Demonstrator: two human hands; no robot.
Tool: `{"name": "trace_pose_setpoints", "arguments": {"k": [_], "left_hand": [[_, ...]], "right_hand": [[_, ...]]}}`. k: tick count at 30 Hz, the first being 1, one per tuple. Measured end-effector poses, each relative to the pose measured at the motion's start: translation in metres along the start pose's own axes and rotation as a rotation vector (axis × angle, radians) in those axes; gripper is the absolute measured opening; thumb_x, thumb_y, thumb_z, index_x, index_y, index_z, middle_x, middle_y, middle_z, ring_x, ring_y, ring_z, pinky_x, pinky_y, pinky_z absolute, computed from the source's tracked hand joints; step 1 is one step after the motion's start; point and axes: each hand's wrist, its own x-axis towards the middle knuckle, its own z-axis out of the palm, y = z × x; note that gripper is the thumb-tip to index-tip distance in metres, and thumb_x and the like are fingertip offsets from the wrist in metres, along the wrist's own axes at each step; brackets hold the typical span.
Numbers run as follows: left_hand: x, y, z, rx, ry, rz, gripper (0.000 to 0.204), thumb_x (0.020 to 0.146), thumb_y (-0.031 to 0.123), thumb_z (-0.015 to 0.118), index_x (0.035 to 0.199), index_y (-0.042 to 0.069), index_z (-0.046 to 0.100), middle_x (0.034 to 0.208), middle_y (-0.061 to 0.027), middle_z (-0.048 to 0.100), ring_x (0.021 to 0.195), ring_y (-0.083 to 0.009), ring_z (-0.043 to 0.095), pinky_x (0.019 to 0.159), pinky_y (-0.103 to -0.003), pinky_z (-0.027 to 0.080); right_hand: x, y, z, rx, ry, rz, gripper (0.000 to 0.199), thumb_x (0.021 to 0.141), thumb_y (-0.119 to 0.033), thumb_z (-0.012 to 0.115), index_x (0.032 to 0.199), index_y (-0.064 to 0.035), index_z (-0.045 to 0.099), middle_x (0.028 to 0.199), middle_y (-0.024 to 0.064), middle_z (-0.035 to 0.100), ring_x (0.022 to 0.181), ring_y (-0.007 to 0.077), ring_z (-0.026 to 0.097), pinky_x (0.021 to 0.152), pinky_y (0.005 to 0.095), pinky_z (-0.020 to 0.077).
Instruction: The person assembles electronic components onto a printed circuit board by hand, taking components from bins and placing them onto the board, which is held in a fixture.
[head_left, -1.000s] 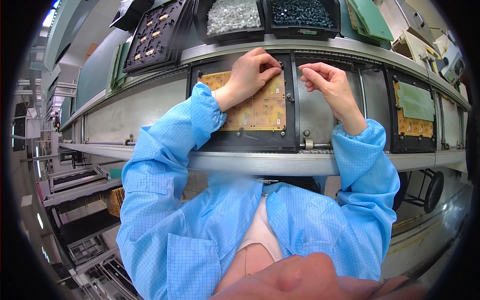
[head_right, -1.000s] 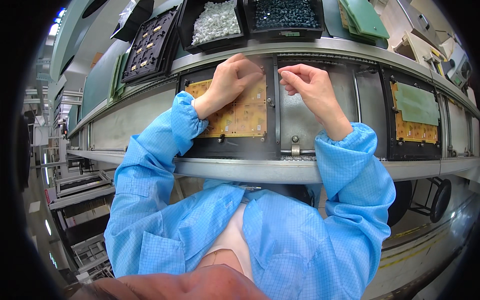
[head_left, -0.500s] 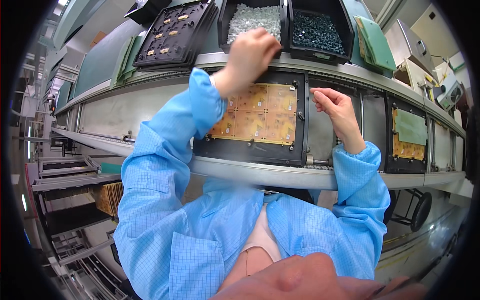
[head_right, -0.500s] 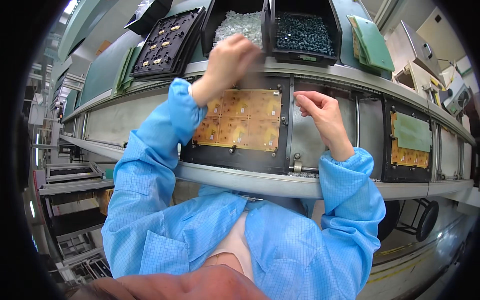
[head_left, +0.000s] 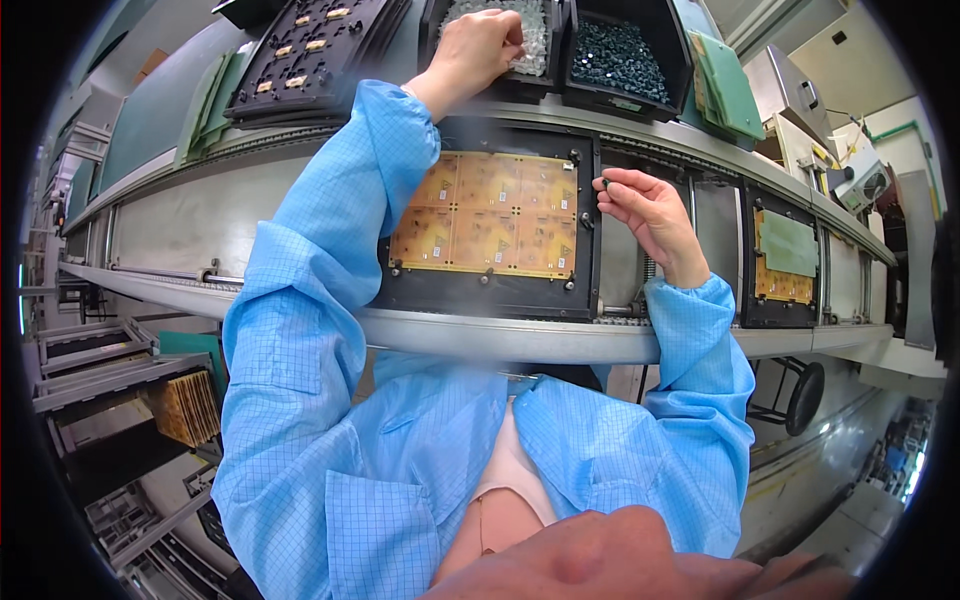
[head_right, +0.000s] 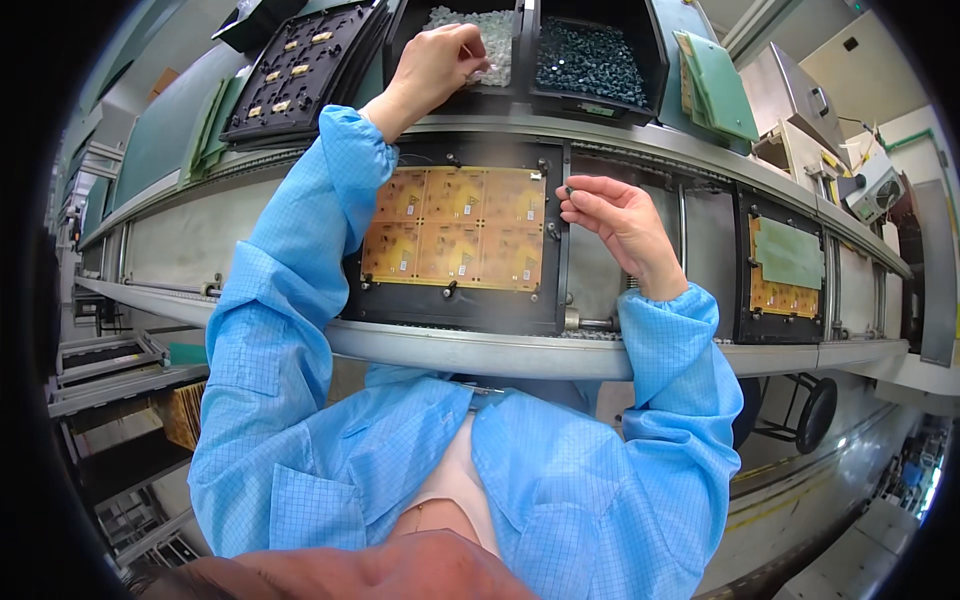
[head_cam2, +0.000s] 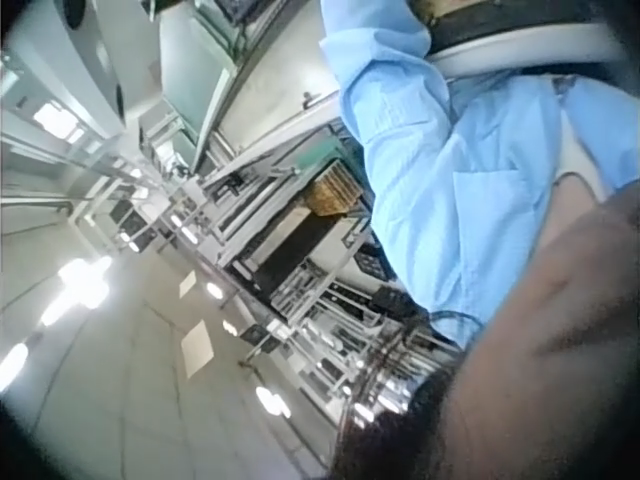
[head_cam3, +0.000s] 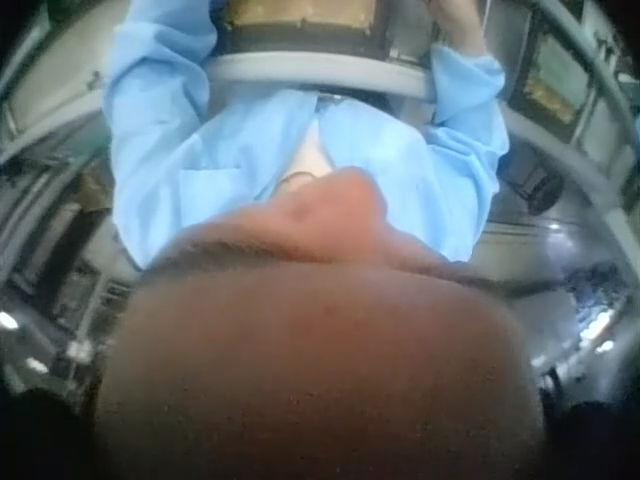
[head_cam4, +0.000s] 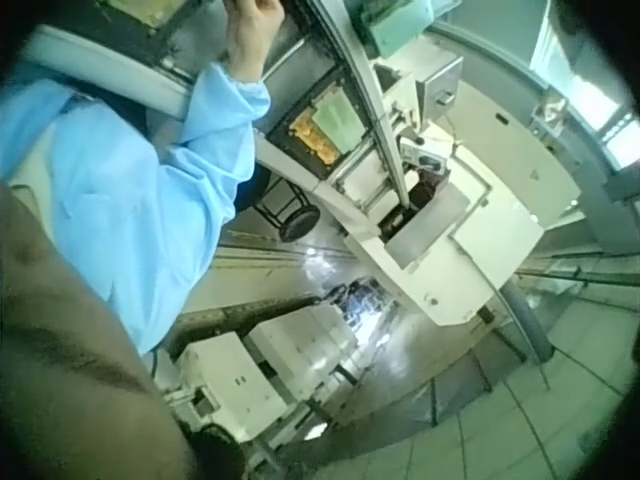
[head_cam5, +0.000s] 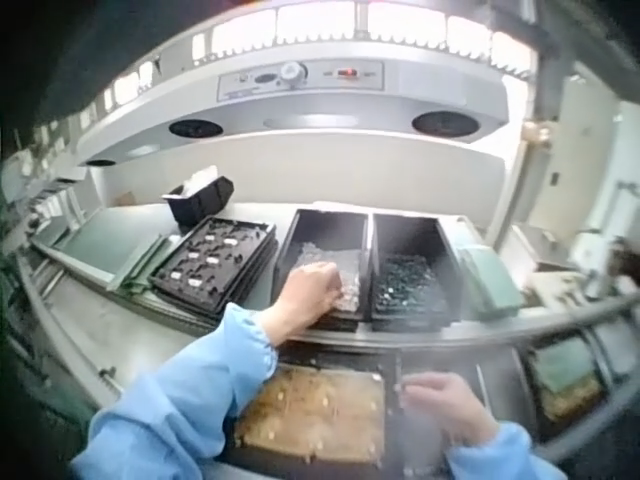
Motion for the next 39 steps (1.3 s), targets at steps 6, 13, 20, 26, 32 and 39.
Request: {"name": "trace_pose_setpoints", "arguments": {"k": [6,13,20,26,32,39], "left_hand": [[-0.011,0.017,-0.012,-0.201,0.087,0.006,0.013,0.087,0.017,0.073,0.090,0.006,0.067,0.083,-0.0090,0.071,0.077,-0.0231,0.071,0.070,-0.032,0.056],[-0.063,0.043,-0.031,-0.569,0.040,-0.189,0.013,0.091,0.011,0.072,0.101,0.003,0.068,0.093,-0.0033,0.074,0.087,-0.0106,0.071,0.078,-0.024,0.056],[-0.086,0.047,-0.032,-0.772,0.014,-0.274,0.009,0.092,0.006,0.069,0.099,0.001,0.067,0.094,-0.0045,0.073,0.091,-0.0128,0.072,0.083,-0.025,0.057],[-0.084,0.048,-0.035,-0.821,-0.002,-0.250,0.008,0.093,0.006,0.069,0.099,0.001,0.067,0.093,-0.0038,0.072,0.091,-0.0121,0.071,0.083,-0.025,0.057],[-0.078,0.050,-0.038,-0.866,0.011,-0.186,0.011,0.093,0.008,0.069,0.101,0.001,0.068,0.092,-0.0035,0.071,0.088,-0.0111,0.070,0.081,-0.024,0.057],[-0.086,0.060,-0.044,-0.957,-0.114,-0.342,0.018,0.095,0.014,0.069,0.108,0.002,0.072,0.089,-0.0012,0.070,0.077,-0.0077,0.064,0.071,-0.022,0.054]], "right_hand": [[-0.005,-0.007,0.001,-0.158,0.084,-0.022,0.024,0.092,-0.005,0.070,0.115,0.0035,0.068,0.111,0.0149,0.070,0.091,0.0159,0.069,0.085,0.0268,0.0576],[-0.001,-0.004,0.021,-0.974,0.224,-0.361,0.013,0.089,-0.004,0.072,0.101,-0.0023,0.076,0.088,-0.0004,0.062,0.075,0.0065,0.055,0.066,0.0201,0.0441],[-0.001,0.001,0.026,-1.203,0.280,-0.472,0.012,0.085,-0.001,0.073,0.097,-0.0039,0.076,0.080,0.0014,0.057,0.066,0.0082,0.050,0.060,0.0225,0.0412],[-0.002,-0.001,0.025,-1.288,0.260,-0.572,0.012,0.085,0.000,0.072,0.096,-0.0028,0.076,0.083,0.0049,0.060,0.067,0.0123,0.055,0.061,0.0259,0.0457],[0.006,-0.023,0.018,-1.558,0.021,-0.855,0.013,0.082,0.000,0.073,0.094,-0.0013,0.072,0.087,0.0090,0.059,0.076,0.0235,0.058,0.066,0.0331,0.0505],[0.013,-0.041,0.020,-1.575,-0.157,-0.803,0.014,0.083,0.000,0.071,0.096,-0.0021,0.071,0.087,0.0103,0.060,0.082,0.0275,0.061,0.071,0.0350,0.0520]]}}
